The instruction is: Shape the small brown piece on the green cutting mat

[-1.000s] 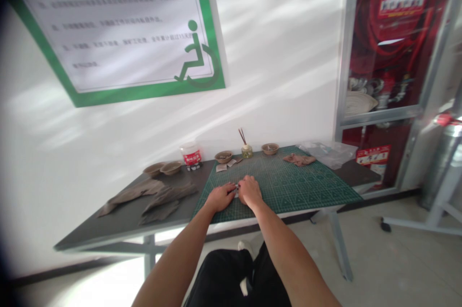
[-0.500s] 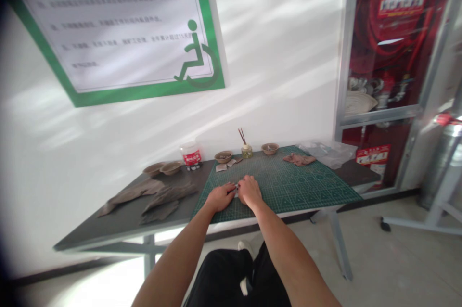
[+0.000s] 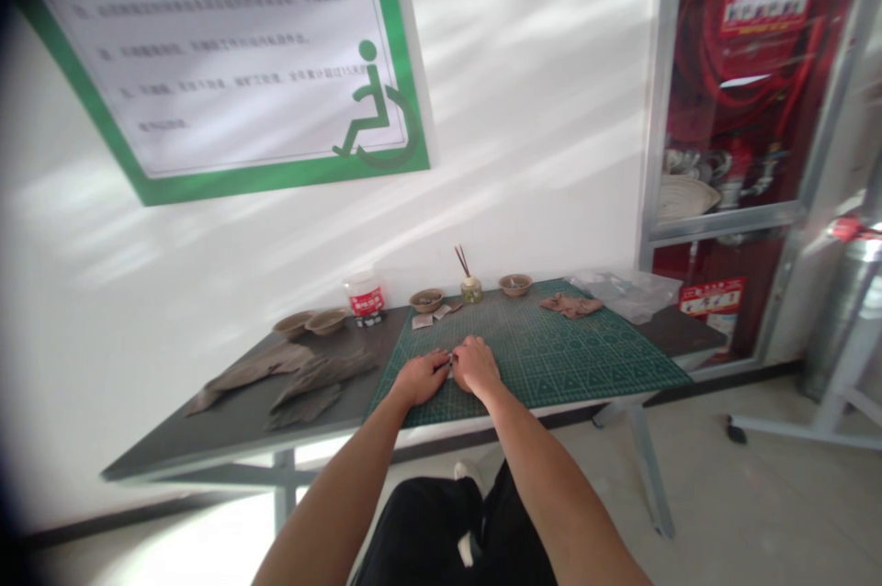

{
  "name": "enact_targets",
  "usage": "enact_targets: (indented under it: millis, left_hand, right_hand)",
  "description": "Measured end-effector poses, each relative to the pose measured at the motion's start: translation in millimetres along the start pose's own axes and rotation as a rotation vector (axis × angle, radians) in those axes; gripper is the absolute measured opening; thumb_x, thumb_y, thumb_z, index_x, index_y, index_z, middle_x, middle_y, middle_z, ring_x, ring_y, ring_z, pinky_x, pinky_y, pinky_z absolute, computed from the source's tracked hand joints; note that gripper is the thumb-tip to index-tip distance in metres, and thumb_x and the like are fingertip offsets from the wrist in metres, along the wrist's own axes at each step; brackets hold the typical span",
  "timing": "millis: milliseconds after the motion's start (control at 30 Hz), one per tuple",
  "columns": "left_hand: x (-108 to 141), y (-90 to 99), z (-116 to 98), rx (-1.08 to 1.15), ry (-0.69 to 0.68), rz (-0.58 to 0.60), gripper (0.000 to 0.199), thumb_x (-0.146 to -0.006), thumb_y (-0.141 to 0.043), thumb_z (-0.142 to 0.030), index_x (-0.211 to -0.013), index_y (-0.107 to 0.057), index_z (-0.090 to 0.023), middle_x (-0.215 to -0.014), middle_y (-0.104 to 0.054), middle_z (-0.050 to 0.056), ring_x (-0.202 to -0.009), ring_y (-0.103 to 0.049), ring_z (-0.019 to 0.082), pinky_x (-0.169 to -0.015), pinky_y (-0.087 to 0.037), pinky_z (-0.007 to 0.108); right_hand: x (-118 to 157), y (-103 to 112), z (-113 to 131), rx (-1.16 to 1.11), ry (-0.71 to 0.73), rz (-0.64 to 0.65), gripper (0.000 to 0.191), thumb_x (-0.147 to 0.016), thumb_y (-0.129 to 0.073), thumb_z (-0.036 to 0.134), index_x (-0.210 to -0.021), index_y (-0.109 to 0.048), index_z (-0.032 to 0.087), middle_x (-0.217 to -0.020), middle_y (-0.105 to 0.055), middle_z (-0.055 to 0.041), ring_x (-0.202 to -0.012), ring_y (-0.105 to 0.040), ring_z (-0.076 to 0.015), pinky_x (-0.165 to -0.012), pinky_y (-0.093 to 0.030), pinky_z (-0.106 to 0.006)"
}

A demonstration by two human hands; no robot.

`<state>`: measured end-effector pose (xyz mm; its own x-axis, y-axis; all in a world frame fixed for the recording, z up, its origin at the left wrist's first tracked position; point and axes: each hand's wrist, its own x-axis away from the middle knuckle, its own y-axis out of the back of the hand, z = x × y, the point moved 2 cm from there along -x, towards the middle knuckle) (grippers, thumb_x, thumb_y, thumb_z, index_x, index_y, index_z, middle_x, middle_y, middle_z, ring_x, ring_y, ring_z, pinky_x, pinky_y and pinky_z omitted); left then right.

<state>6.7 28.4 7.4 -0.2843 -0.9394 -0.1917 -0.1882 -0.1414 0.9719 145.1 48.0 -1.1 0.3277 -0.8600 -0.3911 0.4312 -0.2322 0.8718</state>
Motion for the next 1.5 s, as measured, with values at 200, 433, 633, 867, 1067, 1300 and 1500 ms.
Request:
enact_targets:
  millis: [200, 433, 633, 867, 1067, 1300, 1500]
  left_hand:
    - [-0.3, 0.2, -1.0, 0.000, 0.001, 0.009, 0.037, -0.083, -0.032, -0.039, -0.115, -0.050, -0.033, -0.129, -0.044, -0.005, -0.125, -0.030, 0.017, -0.101, -0.028, 0.034]
    - [0.0, 0.5, -1.2, 0.010, -0.003, 0.006, 0.037, -0.082, -0.034, -0.038, -0.115, -0.050, -0.033, -0.129, -0.044, -0.006, -0.125, -0.030, 0.016, -0.101, -0.028, 0.033]
    - [-1.6, -3.6, 3.1, 0.007, -0.038, -0.023, 0.036, -0.082, -0.034, -0.039, -0.114, -0.051, -0.033, -0.128, -0.045, -0.006, -0.124, -0.032, 0.017, -0.099, -0.031, 0.034]
    - [-0.3, -0.6, -0.2, 0.009, -0.005, -0.002, 0.036, -0.083, -0.033, -0.038, -0.114, -0.050, -0.034, -0.129, -0.044, -0.006, -0.124, -0.031, 0.017, -0.100, -0.029, 0.034]
    - [-1.1, -1.8, 0.2, -0.003, -0.013, -0.003, 0.036, -0.084, -0.032, -0.039, -0.114, -0.050, -0.033, -0.128, -0.045, -0.006, -0.124, -0.031, 0.017, -0.100, -0.029, 0.036]
    - [-2.3, -4.0, 3.1, -0.010, -0.020, -0.005, 0.037, -0.083, -0.032, -0.038, -0.115, -0.050, -0.032, -0.129, -0.044, -0.006, -0.124, -0.031, 0.017, -0.099, -0.030, 0.033]
    - [-3.7, -6.8, 5.7, -0.034, -0.055, -0.027, 0.038, -0.083, -0.032, -0.040, -0.116, -0.049, -0.033, -0.129, -0.044, -0.006, -0.123, -0.032, 0.018, -0.097, -0.033, 0.034]
  right_hand:
    - [4.2, -0.1, 0.9, 0.039, -0.002, -0.005, 0.028, -0.081, -0.041, 0.033, -0.092, -0.062, 0.017, -0.097, -0.052, -0.0086, -0.095, -0.039, -0.0191, -0.082, -0.028, -0.029]
    - [0.0, -3.0, -2.0, 0.028, -0.066, -0.034, 0.030, -0.084, -0.037, 0.034, -0.093, -0.060, 0.018, -0.096, -0.051, -0.0098, -0.095, -0.040, -0.0203, -0.081, -0.029, -0.031]
    - [-2.8, -3.0, -3.1, 0.012, -0.064, -0.011, 0.033, -0.085, -0.035, 0.035, -0.094, -0.063, 0.021, -0.096, -0.051, -0.0089, -0.093, -0.040, -0.0194, -0.077, -0.029, -0.029]
    - [1.3, 2.1, -0.6, 0.007, -0.022, -0.033, 0.033, -0.084, -0.037, 0.038, -0.093, -0.064, 0.023, -0.095, -0.051, -0.0077, -0.094, -0.040, -0.0190, -0.078, -0.030, -0.028]
    - [5.8, 2.2, 1.1, 0.024, 0.004, -0.015, 0.030, -0.083, -0.038, 0.034, -0.094, -0.063, 0.021, -0.097, -0.051, -0.0078, -0.094, -0.039, -0.0188, -0.081, -0.028, -0.029]
    - [3.2, -1.3, -2.1, 0.020, -0.094, -0.055, 0.030, -0.084, -0.038, 0.033, -0.092, -0.062, 0.017, -0.097, -0.050, -0.0106, -0.096, -0.038, -0.0206, -0.079, -0.028, -0.030]
    - [-3.2, -3.7, -6.4, 0.023, -0.102, -0.024, 0.032, -0.085, -0.035, 0.034, -0.093, -0.064, 0.021, -0.097, -0.050, -0.0096, -0.095, -0.039, -0.0203, -0.076, -0.029, -0.029]
